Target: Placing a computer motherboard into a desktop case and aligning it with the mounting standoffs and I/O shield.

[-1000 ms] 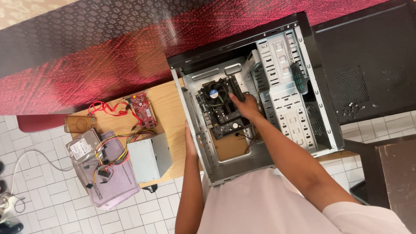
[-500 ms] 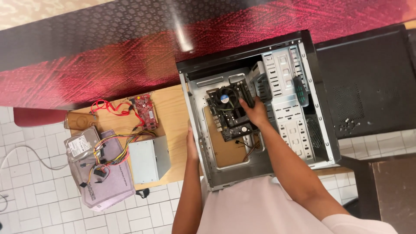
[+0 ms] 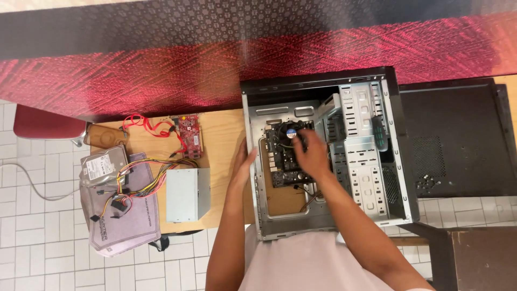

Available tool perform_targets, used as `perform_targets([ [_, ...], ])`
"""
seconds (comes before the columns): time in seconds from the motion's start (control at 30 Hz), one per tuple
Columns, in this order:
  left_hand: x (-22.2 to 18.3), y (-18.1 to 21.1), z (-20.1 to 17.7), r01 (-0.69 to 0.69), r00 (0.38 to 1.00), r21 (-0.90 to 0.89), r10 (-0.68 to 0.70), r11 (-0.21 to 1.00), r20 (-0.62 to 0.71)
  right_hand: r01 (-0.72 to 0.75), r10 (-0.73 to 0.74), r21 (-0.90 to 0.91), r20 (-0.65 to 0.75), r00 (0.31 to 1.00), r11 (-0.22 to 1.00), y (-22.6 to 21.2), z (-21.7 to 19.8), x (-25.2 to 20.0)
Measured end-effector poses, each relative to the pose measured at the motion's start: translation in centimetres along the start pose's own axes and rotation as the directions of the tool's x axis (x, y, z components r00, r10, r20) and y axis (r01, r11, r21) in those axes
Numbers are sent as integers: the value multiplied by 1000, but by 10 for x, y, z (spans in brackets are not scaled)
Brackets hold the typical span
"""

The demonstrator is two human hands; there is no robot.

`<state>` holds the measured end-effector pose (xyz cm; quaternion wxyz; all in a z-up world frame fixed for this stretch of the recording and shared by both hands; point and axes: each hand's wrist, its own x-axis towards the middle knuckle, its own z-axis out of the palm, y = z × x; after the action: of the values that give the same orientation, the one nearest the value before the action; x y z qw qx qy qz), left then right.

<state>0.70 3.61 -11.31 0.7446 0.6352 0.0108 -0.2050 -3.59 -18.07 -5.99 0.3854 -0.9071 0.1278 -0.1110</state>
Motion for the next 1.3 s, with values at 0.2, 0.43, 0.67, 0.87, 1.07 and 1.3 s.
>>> perform_targets([
  [0.2, 36, -63, -21, 28, 1000, -108, -28, 994, 5, -294, 143, 322, 419, 897, 900, 12, 78, -2],
  [0.43, 30, -58, -15, 31, 998, -198, -39, 980, -39, -271, 120, 246, 493, 862, 931, 12, 108, -1],
  [0.67, 32, -72, -16, -6, 996, -179, -10, 984, -87, -283, 195, 149, 431, 881, 948, 25, 123, 4],
  [0.87, -4, 17, -3, 361, 927, 296, -307, 884, -216, -295, 187, 168, 468, 864, 941, 16, 122, -6],
  [1.07, -10, 26, -2, 442, 887, 226, -384, 868, -258, -333, 209, 197, 470, 858, 922, 29, 135, -13],
  [1.3, -4, 11, -11, 421, 896, 33, -410, 906, -173, -274, 194, 128, 436, 879, 953, 30, 138, -10],
])
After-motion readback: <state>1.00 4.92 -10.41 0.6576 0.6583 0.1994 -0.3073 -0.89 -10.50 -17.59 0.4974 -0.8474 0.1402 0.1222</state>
